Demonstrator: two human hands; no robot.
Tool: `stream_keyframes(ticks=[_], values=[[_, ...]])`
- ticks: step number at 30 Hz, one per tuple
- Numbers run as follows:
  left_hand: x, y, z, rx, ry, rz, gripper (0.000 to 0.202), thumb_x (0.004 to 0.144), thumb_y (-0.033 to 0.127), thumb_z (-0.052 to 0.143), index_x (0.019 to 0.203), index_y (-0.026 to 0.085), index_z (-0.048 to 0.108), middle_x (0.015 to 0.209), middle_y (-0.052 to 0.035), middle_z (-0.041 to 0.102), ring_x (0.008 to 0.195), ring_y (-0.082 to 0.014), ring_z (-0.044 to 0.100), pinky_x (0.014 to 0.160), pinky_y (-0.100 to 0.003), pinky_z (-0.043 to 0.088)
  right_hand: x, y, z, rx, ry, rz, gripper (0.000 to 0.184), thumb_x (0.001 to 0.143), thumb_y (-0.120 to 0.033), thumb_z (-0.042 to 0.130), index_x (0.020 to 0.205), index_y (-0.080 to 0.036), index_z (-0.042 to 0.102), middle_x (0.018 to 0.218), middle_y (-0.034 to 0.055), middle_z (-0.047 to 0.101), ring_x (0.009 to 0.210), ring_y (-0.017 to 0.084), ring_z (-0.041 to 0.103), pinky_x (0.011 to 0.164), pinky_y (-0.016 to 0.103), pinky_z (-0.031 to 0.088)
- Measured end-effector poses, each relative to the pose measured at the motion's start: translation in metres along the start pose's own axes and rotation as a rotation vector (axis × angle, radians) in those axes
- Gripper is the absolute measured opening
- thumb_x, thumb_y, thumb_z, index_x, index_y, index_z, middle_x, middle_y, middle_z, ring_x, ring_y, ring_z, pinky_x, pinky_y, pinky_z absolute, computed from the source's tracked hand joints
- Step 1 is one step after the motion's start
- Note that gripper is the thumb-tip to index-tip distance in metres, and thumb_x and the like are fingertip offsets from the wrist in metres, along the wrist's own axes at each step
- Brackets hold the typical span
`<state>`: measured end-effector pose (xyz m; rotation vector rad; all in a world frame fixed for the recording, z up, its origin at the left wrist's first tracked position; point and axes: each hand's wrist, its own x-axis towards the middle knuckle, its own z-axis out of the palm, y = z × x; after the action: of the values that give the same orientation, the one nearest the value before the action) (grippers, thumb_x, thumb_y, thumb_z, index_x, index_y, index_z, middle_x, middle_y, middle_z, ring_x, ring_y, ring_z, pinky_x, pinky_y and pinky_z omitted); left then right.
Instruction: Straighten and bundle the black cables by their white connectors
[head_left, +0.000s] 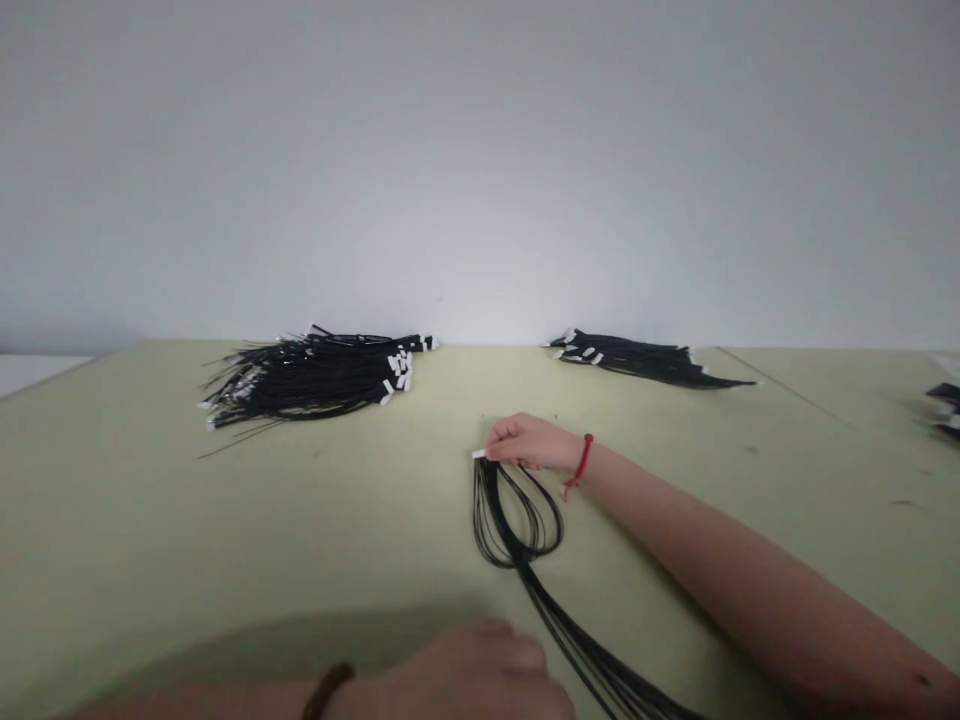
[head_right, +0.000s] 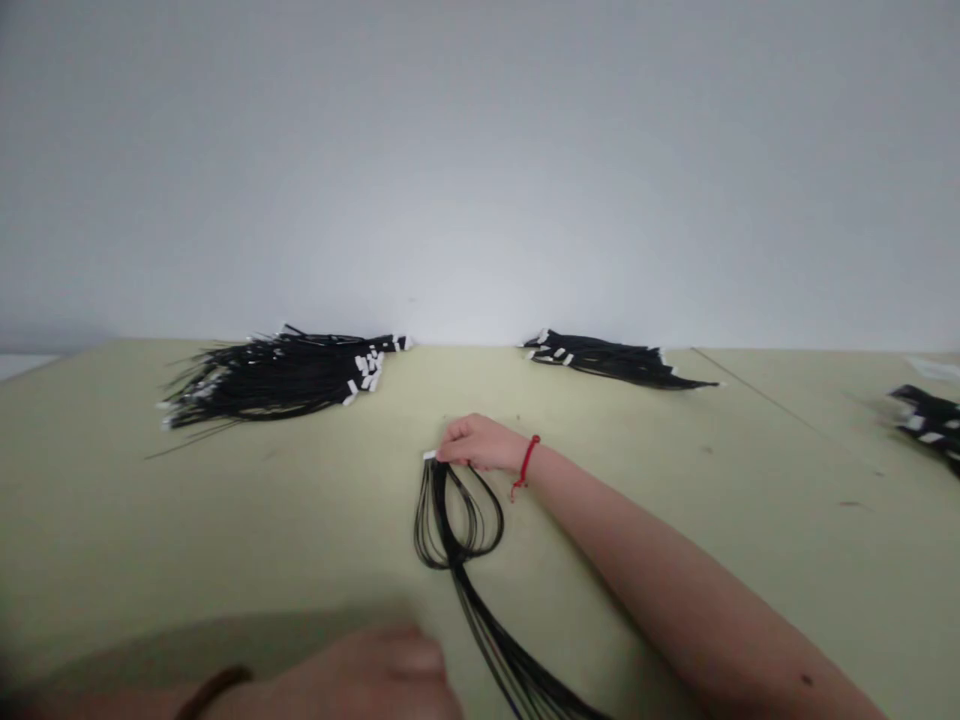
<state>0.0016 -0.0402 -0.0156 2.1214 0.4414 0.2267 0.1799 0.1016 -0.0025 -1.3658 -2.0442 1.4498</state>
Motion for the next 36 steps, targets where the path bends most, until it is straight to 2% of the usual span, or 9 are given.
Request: stream_keyframes(ticks=[3,5,13,18,22,26,31,34,36], values=[[0.004,0.010,-0.038,0.682,0.118,-0.068,0.021,0.086,0.029,0.038,0.094,0.021,0.055,0.102,-0.0052,0.057,0.098,-0.0183,0.044,0.088,-0.033,0.032,0.000,0.004,-0.002,-0.010,-0.001,-0.020,0.020,0.087,-0.028,0.053,0.079,-0.010,0.053,0.055,-0.0066,0.042,0.039,0.001,0.031,0.035,0.013,0.025],[0.007,0.011,-0.053,0.824,0.139,-0.120,0.020,0.083,0.034,0.046,0.096,0.021,0.054,0.107,-0.0030,0.054,0.101,-0.0188,0.042,0.089,-0.033,0.030,-0.001,0.005,-0.004,-0.007,-0.008,-0.032,0.021,0.087,-0.028,0.052,0.079,-0.010,0.053,0.056,-0.0064,0.041,0.039,0.001,0.031,0.035,0.013,0.025],[0.011,-0.003,-0.053,0.917,0.102,-0.049,0.015,0.086,0.030,0.040,0.087,0.022,0.053,0.091,0.0012,0.057,0.089,-0.0142,0.040,0.084,-0.032,0.020,0.003,0.010,-0.005,-0.036,-0.033,-0.069,0.020,0.086,-0.028,0.053,0.078,-0.010,0.052,0.058,-0.0054,0.043,0.042,0.002,0.035,0.038,0.014,0.028],[0.031,0.007,-0.111,0.651,0.270,-0.132,0.028,0.089,0.028,0.029,0.086,0.019,0.055,0.085,0.0001,0.057,0.085,-0.0112,0.043,0.084,-0.029,0.024,-0.005,0.003,0.002,-0.035,-0.091,-0.115,0.019,0.083,-0.026,0.057,0.074,-0.010,0.052,0.059,-0.0050,0.044,0.046,0.003,0.037,0.041,0.015,0.031],[0.060,-0.025,-0.142,0.560,0.457,-0.206,0.031,0.087,0.034,0.032,0.078,0.016,0.055,0.076,-0.0005,0.055,0.076,-0.0106,0.043,0.082,-0.027,0.028,-0.014,-0.006,0.014,0.011,-0.123,-0.104,0.018,0.082,-0.026,0.058,0.076,-0.010,0.051,0.057,-0.0061,0.042,0.044,0.002,0.036,0.039,0.014,0.029],[0.071,-0.064,-0.135,0.432,0.452,-0.218,0.042,0.086,0.046,0.028,0.073,0.015,0.054,0.070,-0.0015,0.054,0.068,-0.0095,0.046,0.070,-0.022,0.036,-0.015,-0.009,0.018,0.054,-0.120,-0.066,0.018,0.085,-0.026,0.055,0.076,-0.010,0.051,0.056,-0.0065,0.041,0.041,0.002,0.035,0.036,0.013,0.028],[0.036,-0.063,-0.129,0.291,0.482,-0.166,0.064,0.081,0.053,-0.006,0.115,0.015,0.033,0.106,-0.0094,0.051,0.078,-0.0088,0.049,0.072,-0.022,0.044,-0.013,-0.008,0.011,0.143,-0.125,-0.039,0.024,0.088,-0.028,0.050,0.073,-0.010,0.050,0.053,-0.0067,0.041,0.038,0.001,0.032,0.034,0.013,0.025],[0.012,-0.049,-0.121,0.288,0.344,-0.189,0.074,0.068,0.075,0.029,0.113,0.017,0.042,0.099,-0.0063,0.054,0.076,-0.0107,0.048,0.071,-0.022,0.043,-0.011,-0.006,0.009,0.182,-0.139,-0.037,0.025,0.089,-0.027,0.049,0.070,-0.010,0.048,0.052,-0.0074,0.039,0.036,0.001,0.030,0.032,0.013,0.022],[0.007,-0.043,-0.112,0.319,0.288,-0.243,0.071,0.057,0.068,0.061,0.107,0.019,0.050,0.098,-0.0052,0.056,0.082,-0.0133,0.048,0.074,-0.023,0.040,-0.010,-0.006,0.010,0.187,-0.157,-0.033,0.025,0.089,-0.027,0.050,0.069,-0.010,0.048,0.051,-0.0074,0.040,0.036,0.001,0.030,0.032,0.013,0.021]])
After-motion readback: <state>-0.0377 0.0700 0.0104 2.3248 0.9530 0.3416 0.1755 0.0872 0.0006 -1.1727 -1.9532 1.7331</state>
